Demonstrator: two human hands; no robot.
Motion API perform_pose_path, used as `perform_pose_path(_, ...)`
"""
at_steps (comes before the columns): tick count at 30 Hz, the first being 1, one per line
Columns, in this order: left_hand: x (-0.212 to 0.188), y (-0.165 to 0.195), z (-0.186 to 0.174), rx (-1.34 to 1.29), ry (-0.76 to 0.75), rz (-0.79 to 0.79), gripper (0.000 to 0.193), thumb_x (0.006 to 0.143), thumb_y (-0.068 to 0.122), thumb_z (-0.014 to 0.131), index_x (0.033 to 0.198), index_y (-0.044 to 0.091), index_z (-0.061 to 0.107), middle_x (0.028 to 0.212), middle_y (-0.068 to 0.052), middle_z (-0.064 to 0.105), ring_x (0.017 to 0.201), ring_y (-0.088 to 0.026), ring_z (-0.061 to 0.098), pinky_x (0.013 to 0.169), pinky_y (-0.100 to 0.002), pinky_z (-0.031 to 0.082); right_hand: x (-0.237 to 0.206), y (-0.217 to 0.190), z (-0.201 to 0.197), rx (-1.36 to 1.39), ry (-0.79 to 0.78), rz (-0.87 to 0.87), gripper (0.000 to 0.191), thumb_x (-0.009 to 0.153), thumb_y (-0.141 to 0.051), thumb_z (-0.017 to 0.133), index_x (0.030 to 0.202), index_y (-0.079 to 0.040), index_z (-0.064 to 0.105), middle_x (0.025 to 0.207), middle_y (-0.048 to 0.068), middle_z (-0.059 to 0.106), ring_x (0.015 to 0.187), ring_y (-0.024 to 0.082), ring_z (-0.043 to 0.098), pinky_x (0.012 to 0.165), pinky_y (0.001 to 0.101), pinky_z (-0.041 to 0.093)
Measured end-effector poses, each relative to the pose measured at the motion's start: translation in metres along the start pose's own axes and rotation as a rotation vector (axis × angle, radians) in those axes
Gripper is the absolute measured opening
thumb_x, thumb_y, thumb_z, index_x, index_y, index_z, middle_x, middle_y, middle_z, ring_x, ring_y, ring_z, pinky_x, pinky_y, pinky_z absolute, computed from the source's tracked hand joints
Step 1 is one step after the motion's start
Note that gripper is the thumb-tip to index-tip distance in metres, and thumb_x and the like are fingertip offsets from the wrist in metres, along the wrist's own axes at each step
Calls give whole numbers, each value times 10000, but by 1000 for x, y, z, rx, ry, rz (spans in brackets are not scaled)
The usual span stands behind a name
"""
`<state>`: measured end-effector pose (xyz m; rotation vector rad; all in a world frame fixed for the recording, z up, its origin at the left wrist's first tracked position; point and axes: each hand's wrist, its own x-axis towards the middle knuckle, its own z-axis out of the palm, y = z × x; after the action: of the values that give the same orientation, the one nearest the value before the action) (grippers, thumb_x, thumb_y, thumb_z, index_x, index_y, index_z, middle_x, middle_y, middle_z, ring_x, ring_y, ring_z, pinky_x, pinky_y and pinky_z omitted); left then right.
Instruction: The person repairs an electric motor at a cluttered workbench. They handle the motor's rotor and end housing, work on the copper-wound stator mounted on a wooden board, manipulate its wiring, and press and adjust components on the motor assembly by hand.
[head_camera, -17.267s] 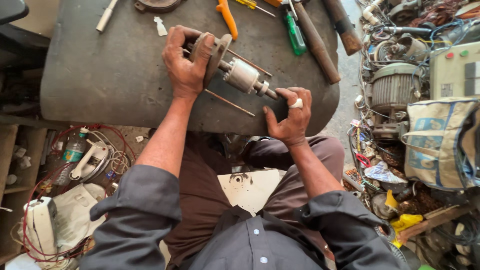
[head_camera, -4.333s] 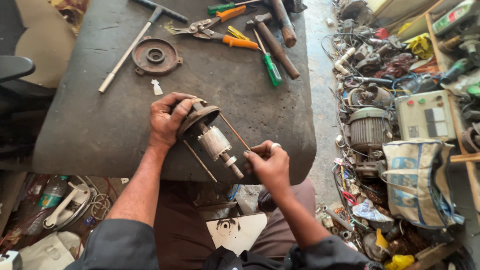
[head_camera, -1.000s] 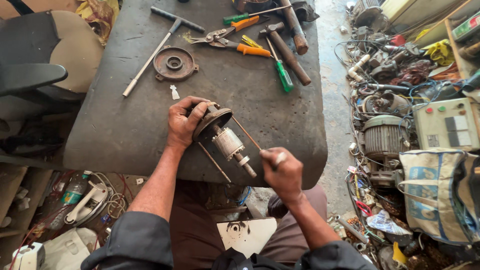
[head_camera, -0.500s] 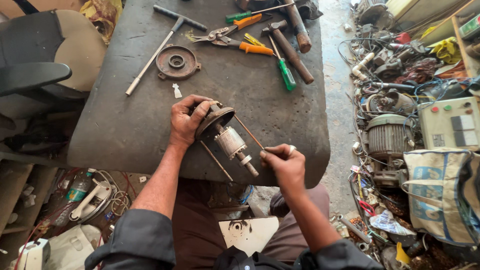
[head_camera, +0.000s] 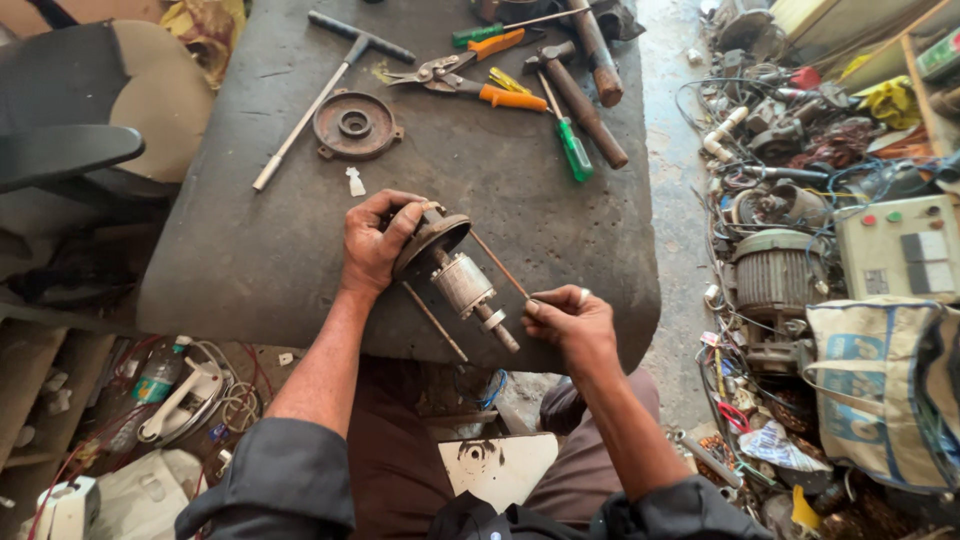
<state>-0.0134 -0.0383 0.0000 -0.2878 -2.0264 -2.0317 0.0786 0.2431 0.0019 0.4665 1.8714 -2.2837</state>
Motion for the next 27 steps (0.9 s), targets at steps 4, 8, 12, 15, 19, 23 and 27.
perform_pose_path(4,1,0,0,-45,-9,25,262,989,251,693,1052,4,748,956,-60,774,868,-92,700,800,-245,562,-14,3,9,-674,146,-712,65,835,-36,795,880,-2,764,890,95,783,798,163,752,712,294,603)
perform_pose_path(8,0,-2,1,-87,-18,4,261,985,252,694,1055,4,743,957,-57,771,860,-87,698,796,-241,561,-21,2,15,-724,134,-960,58,851,-25,782,880,-9,735,942,102,767,854,177,758,741,300,602)
perform_pose_path(12,0,-4,1,-61,-4,-7,261,986,248,698,1054,1,747,934,-56,761,844,-86,684,782,-238,552,-14,2,11,-154,40,-299,403,828,-21,720,1205,-42,579,926,114,729,796,205,752,691,300,641)
perform_pose_path(15,0,-4,0,-75,-11,3,264,991,253,697,1058,1,739,950,-50,759,861,-84,685,798,-235,552,-3,3,4,184,6,223,354,919,-175,634,1196,42,596,844,202,750,673,269,746,584,335,622)
perform_pose_path(19,0,-4,1,-96,-22,5,272,987,262,688,1062,5,733,961,-46,762,873,-83,692,806,-237,555,7,6,-2,328,10,254,222,906,-64,708,1066,52,607,870,183,741,723,252,756,630,327,624)
perform_pose_path(23,0,-4,0,-45,-11,10,284,983,276,689,1045,3,738,934,-44,754,855,-83,678,797,-240,548,2,10,-1,-28,12,-126,144,866,-8,769,975,71,717,848,158,759,727,183,725,645,276,589)
perform_pose_path(27,0,-7,1,-39,24,26,294,982,297,692,1041,12,727,941,-33,752,865,-79,673,805,-240,545,-14,6,-9,-542,156,-617,93,843,-29,808,920,9,774,847,102,791,766,110,722,675,239,583)
